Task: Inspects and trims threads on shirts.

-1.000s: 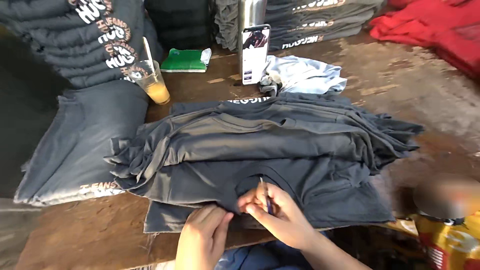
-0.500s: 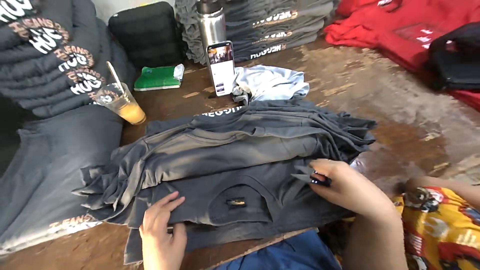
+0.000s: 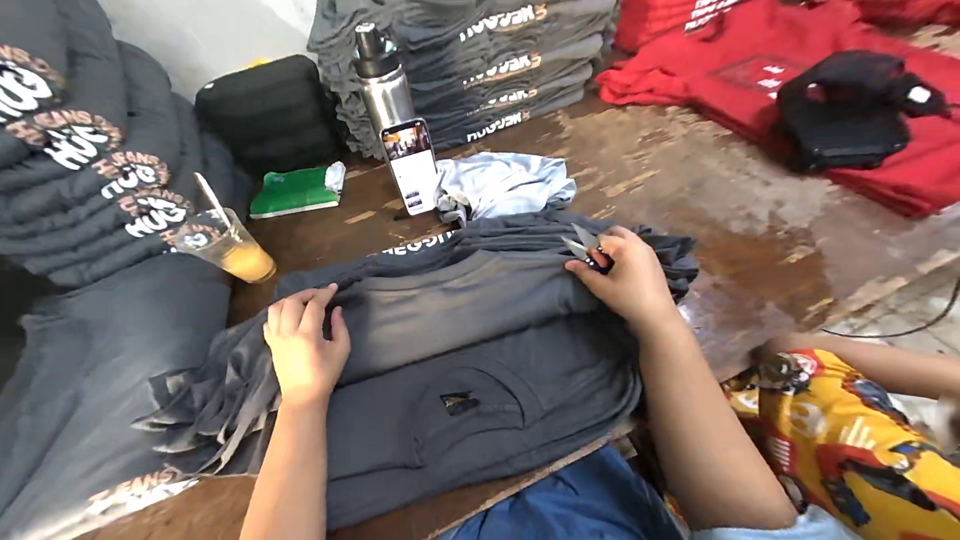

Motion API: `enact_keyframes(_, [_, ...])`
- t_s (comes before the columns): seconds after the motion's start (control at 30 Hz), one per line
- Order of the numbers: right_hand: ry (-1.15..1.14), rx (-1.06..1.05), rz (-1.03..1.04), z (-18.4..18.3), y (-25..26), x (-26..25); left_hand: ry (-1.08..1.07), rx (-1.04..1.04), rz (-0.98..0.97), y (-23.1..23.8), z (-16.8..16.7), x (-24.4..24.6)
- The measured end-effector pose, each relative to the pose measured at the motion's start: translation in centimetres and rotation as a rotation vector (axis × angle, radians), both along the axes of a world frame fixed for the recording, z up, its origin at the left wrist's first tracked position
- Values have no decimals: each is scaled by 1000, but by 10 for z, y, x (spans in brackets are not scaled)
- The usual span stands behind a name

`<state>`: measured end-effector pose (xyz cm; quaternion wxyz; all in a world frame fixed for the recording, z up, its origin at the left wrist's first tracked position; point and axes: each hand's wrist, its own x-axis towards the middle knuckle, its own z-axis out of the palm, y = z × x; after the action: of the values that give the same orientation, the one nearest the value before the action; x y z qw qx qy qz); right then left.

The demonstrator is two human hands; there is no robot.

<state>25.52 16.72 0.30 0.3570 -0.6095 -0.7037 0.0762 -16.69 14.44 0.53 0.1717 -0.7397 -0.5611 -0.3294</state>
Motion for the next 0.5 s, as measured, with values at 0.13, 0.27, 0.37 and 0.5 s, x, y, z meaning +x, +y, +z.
enact_keyframes(0.13, [-6, 101, 20, -6, -8, 2, -45, -216, -268, -54, 7, 63])
enact_keyframes(0.27, [19, 458, 6, -5, -20, -2, 8, -671, -606, -124, -11, 153])
enact_keyframes(0.37, [180, 483, 48, -2, -55, -13, -270, -538, -702, -140, -28, 180])
enact_keyframes(0.5, [411, 285, 223, -21, -119, -34, -1024, -510, -783, -127, -23, 182])
